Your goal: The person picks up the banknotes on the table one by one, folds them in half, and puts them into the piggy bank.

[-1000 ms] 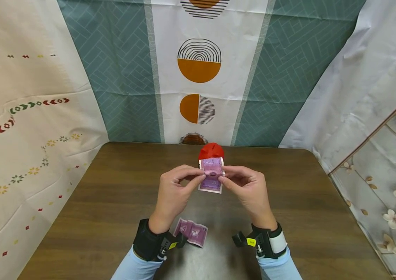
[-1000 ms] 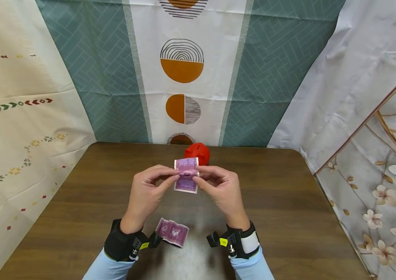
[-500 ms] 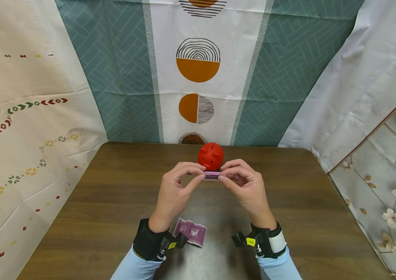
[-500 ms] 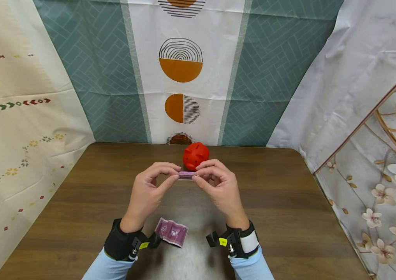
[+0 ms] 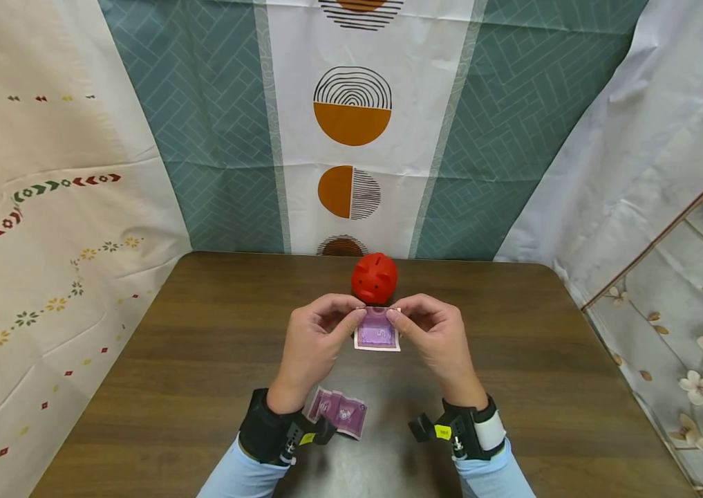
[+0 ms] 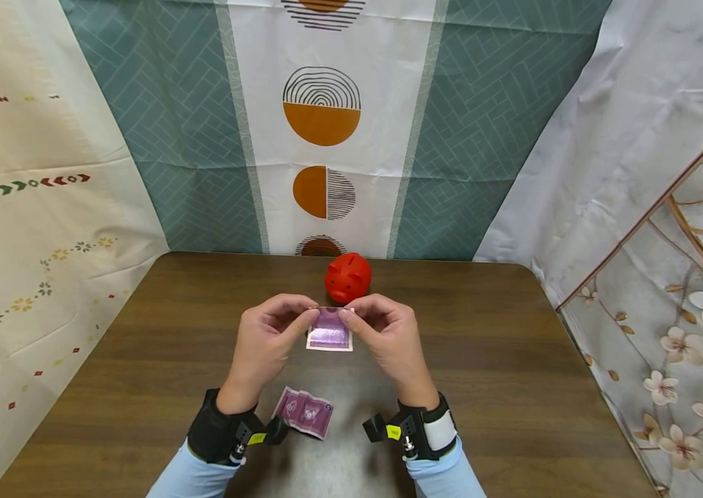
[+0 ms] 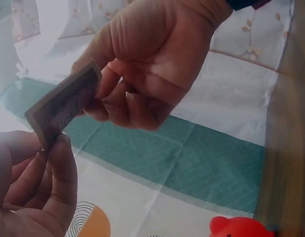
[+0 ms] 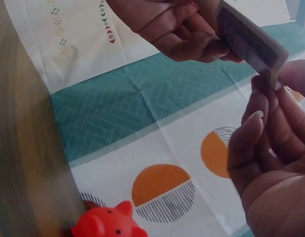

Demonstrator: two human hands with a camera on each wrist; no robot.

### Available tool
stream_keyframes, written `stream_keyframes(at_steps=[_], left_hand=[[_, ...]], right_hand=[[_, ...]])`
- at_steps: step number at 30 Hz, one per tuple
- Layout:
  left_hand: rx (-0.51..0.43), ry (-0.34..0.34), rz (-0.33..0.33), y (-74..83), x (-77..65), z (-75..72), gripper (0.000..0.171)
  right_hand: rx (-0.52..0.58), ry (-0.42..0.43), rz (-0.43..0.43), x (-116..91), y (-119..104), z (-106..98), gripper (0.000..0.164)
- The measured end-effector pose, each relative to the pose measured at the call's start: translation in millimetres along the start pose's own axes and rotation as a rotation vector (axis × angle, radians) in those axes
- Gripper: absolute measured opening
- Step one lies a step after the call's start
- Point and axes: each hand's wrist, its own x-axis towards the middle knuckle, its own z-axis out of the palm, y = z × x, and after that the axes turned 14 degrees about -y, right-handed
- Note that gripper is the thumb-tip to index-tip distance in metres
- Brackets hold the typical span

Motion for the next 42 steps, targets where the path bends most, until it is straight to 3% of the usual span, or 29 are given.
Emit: stream_keyframes(at_steps=[6,11,30,42], left_hand=[[-0.062,-0.039,-0.079,-1.8,1.9,0.2,0.018],[-0.092,-0.056,-0.138,-4.5,3.7,-1.3,0.013],[-0.051,-0.065,-0.119,-6.3,1.5,-0.3,0.009],[-0.012,-0.103,-0.068,-3.2,-0.1,4.9,0.006]], right_hand=[[0.0,-0.005,0.045,1,-1,2,0.011],[-0.006,-0.007,0.032,1,-1,4,0.011],[0.003,-0.084,-0.047,1,3,13,0.009],[-0.017,-0.047,-0.052,1,0,19,0.009]])
